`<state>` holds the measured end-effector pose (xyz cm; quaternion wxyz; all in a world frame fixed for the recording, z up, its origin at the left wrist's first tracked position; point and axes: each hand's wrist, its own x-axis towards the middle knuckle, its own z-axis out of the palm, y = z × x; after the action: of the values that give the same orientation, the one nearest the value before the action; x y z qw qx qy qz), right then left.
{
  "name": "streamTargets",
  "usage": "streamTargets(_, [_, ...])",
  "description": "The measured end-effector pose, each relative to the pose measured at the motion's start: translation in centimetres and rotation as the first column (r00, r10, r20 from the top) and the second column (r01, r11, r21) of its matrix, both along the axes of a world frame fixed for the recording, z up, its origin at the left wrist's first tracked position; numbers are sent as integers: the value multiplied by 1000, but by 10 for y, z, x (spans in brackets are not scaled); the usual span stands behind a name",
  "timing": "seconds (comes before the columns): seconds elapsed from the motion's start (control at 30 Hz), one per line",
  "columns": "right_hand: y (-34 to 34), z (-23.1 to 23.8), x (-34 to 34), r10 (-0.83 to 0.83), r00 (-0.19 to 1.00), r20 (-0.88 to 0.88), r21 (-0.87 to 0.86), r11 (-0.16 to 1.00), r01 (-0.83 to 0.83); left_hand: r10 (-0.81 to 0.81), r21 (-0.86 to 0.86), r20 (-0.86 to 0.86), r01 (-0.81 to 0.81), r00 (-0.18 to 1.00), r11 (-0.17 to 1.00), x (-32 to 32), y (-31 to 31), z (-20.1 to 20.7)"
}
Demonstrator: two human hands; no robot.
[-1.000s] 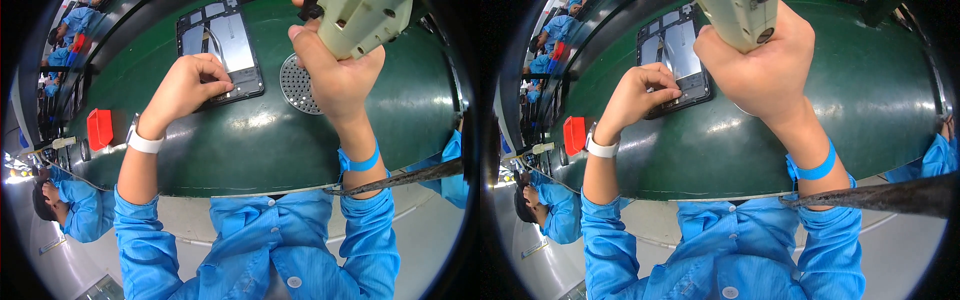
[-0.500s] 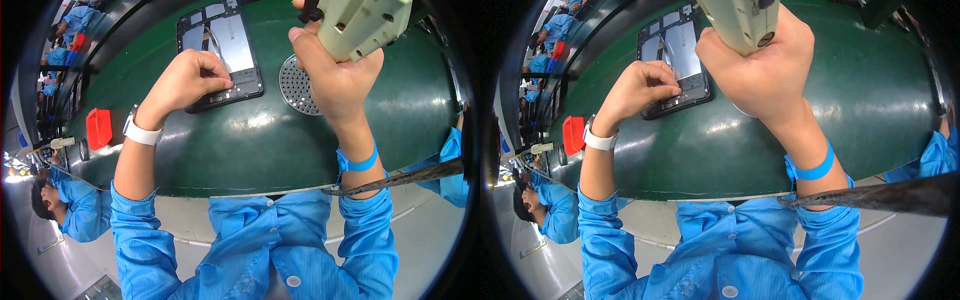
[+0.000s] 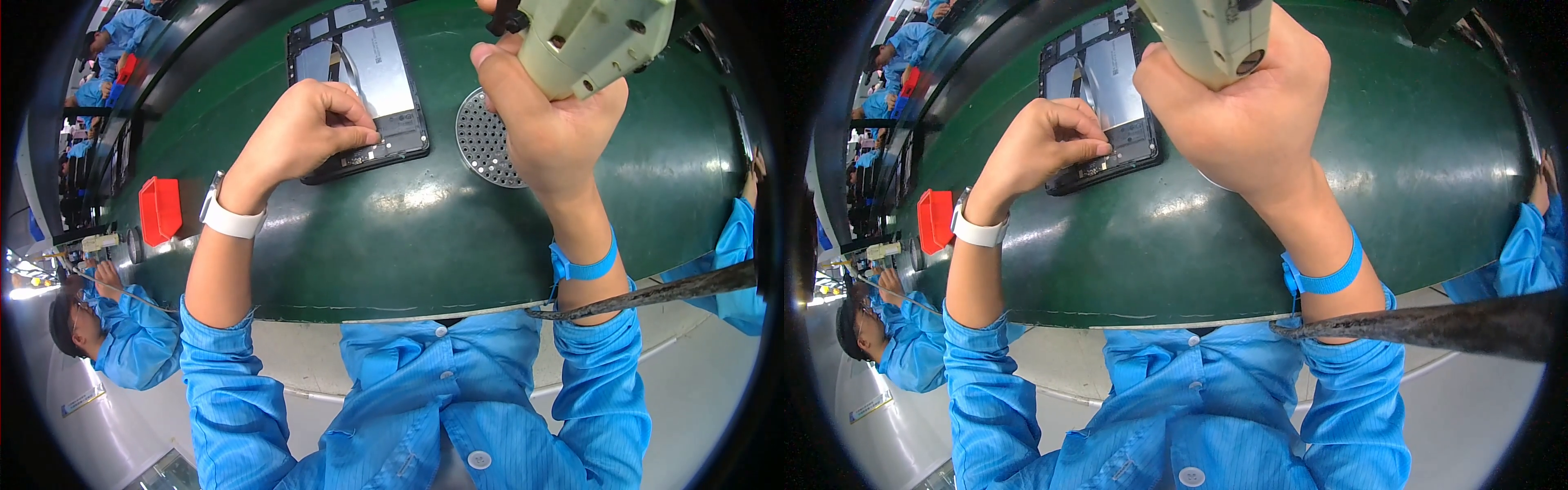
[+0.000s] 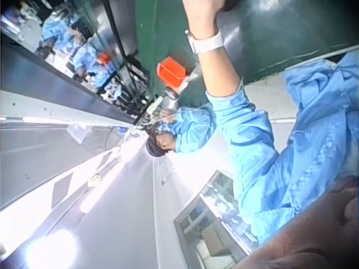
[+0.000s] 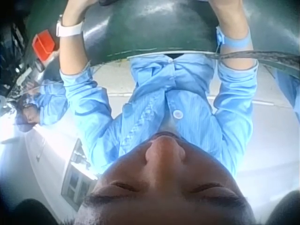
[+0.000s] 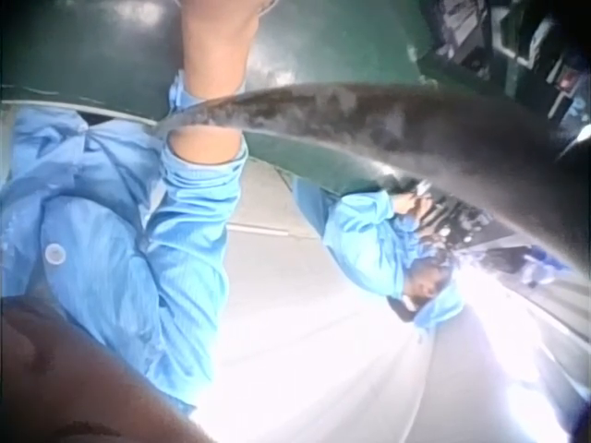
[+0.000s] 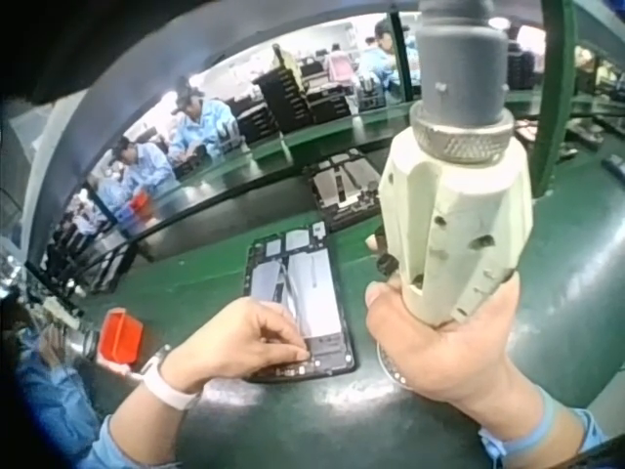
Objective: The person assembles tablets by taking them from a conveyor belt, positioning internal components by hand, driving screws using an electric screwdriver, and placing the tablets back onto the conveyor belt.
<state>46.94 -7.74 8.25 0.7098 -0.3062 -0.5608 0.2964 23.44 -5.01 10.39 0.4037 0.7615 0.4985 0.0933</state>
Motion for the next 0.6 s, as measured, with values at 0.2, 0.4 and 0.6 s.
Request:
streamTargets(0.2, [3, -5, 4, 9, 999, 48, 46, 999, -11, -118, 65, -64, 122, 991, 990, 3, 4, 6])
streamTargets(0.4, [-5, 2, -4, -15, 998, -55, -54, 998, 12, -235, 136, -191, 263, 953, 955, 10, 8, 6])
streamTargets(0.6, [-4, 5, -2, -21, 998, 56, 1, 1000, 21, -124, 325, 34, 106, 992, 940, -9, -16, -14])
